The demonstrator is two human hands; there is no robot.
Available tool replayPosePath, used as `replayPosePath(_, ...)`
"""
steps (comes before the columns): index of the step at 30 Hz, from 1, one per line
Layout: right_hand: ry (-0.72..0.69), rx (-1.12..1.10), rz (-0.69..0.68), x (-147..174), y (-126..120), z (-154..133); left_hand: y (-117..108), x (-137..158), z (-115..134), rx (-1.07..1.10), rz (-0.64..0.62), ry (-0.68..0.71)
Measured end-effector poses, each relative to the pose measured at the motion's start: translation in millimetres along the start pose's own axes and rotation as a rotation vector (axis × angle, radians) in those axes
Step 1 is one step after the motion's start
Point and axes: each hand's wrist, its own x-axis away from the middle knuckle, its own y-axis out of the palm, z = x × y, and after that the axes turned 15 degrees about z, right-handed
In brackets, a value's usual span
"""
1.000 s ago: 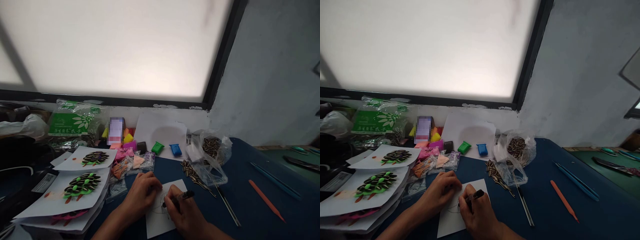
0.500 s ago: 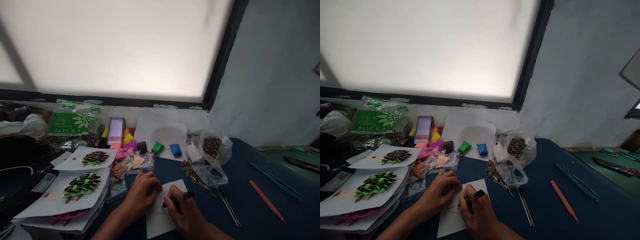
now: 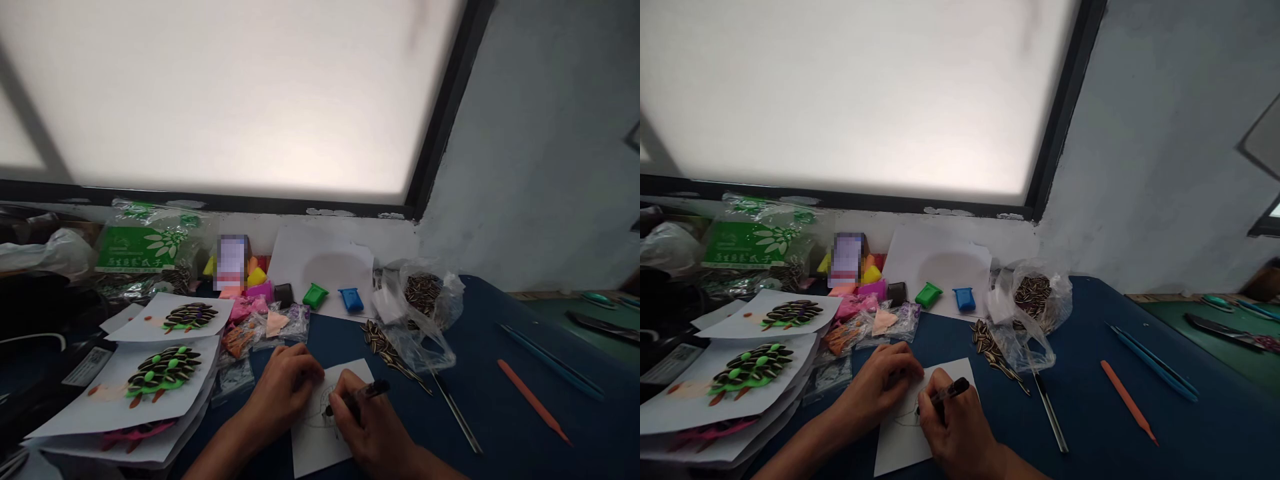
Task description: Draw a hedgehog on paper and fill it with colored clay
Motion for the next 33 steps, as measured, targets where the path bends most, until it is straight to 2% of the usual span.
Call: replayPosePath(33, 0.128, -0.08, -0.07, -1.4, -2.5, -3.3, -1.5, -0.1, 2.2, 0.022, -0.009, -0.014)
